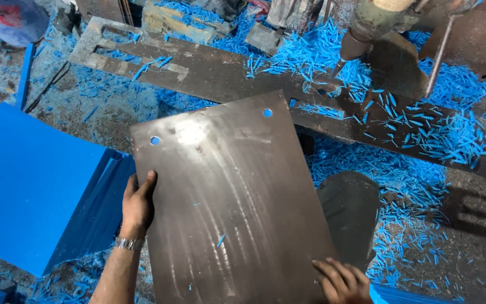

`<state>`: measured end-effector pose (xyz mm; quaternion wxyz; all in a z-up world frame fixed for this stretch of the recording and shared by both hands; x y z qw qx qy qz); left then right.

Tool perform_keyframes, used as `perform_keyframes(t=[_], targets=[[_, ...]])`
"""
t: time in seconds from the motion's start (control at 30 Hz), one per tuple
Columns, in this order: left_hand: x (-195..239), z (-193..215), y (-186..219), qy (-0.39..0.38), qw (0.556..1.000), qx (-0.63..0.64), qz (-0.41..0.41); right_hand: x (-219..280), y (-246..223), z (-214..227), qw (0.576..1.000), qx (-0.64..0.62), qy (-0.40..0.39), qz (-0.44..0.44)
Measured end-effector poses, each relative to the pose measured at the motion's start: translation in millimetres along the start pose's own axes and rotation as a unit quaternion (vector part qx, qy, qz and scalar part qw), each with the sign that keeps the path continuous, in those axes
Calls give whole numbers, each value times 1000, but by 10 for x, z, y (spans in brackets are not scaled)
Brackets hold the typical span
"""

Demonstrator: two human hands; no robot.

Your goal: The person holds a square metal plate on a drill press table and drills holes through it, using a rod to clear blue plastic shavings from the bit and plate between holes. They reposition the plate to drill each corner, then place the finished plate onto a stack of blue plastic sheets.

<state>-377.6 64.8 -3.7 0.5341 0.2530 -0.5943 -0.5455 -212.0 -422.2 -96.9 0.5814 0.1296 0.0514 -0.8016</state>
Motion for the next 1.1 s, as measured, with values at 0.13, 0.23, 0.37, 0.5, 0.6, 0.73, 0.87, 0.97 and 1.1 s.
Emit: perform_keyframes(t=[0.13,0.23,0.37,0.5,0.6,0.73,0.87,0.97,1.1], targets=[[24,-321,186,-33,999,24,3,-80,-22,246,984,66,162,-34],[-116,-586,244,-63,997,48,-8,22,99,146,981,81,165,-60],[-197,-970,527,-60,996,-68,-9,130,322,24,985,114,63,-116],[-414,-1276,545,-74,994,-76,-36,-189,536,494,990,-29,-40,-131],[-596,-1475,508,-66,990,-112,-60,-370,729,612,979,-73,-100,-162],[-657,-1594,504,-61,989,-106,-88,-487,829,691,976,-93,-107,-163],[-608,-1595,526,-69,987,-107,-100,-488,894,688,972,-101,-129,-171],[-553,-1584,530,-65,989,-107,-80,-527,940,737,975,-86,-115,-170],[-628,-1650,556,-59,988,-92,-106,-660,1078,779,973,-82,-128,-176]])
Point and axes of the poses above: each hand's wrist, its own x-axis away from the middle knuckle, its own z-axis out of the back of the hand, y = z × x, the point moved 3 cm from there along -x, towards the middle knuckle, and after that the axes turned 1 degree about z, right-handed, at the moved point
